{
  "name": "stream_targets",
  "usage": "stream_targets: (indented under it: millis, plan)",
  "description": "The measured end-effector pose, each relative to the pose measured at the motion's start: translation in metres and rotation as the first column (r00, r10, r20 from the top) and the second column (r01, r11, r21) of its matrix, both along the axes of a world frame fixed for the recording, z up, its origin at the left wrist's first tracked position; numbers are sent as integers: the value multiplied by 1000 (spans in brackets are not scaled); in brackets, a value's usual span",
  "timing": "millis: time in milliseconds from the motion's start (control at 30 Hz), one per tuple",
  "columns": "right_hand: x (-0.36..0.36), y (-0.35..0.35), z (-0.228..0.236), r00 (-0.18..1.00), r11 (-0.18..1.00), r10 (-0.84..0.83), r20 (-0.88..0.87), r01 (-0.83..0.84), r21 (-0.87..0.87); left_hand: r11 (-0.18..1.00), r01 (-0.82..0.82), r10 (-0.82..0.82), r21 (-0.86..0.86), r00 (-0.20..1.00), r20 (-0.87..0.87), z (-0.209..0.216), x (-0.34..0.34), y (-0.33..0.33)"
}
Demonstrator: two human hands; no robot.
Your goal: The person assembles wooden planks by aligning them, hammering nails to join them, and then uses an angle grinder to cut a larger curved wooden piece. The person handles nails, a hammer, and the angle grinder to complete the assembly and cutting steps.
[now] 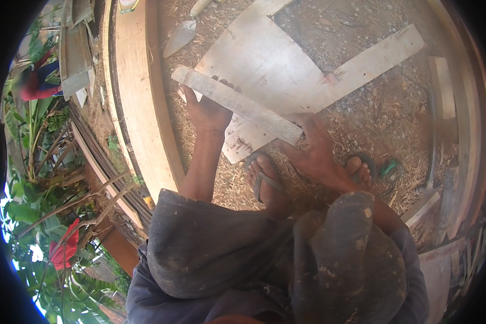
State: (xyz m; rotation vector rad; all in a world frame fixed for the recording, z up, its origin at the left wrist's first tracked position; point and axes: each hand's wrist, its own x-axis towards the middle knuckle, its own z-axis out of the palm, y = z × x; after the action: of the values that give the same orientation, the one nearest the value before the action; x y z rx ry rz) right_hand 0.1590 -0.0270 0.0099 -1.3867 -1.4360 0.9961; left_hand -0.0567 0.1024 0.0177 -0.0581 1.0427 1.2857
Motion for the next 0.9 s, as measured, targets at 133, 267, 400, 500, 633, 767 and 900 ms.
stream_targets:
  millis: [133,267,400,500,633,767,900]
  plan:
    - [-5,-4,-12,925,934,-81,-371,-60,-353,978,206,-202,-11,943,-266,-4,-2,0]
    - [4,-6,-13,468,629,-479,-743,-407,-662,882,471,-425,-13,784,-451,13,-1,-1]
    - [17,-5,-12,179,499,-701,-690,-569,-654,909,416,-330,30,762,-557,9,6,1]
    - [26,-5,-19,172,484,-690,-703,-614,-624,925,377,-273,43,740,-615,7,10,4]
    - [35,-4,-30,60,506,-670,-740,-692,-515,924,382,-288,3,703,-651,9,2,9]
    - [39,-5,-37,61,524,-641,-765,-693,-495,910,411,-340,-50,673,-656,8,4,7]
    - [42,-4,-41,34,551,-664,-747,-652,-520,909,415,-327,-37,653,-683,1,3,7]
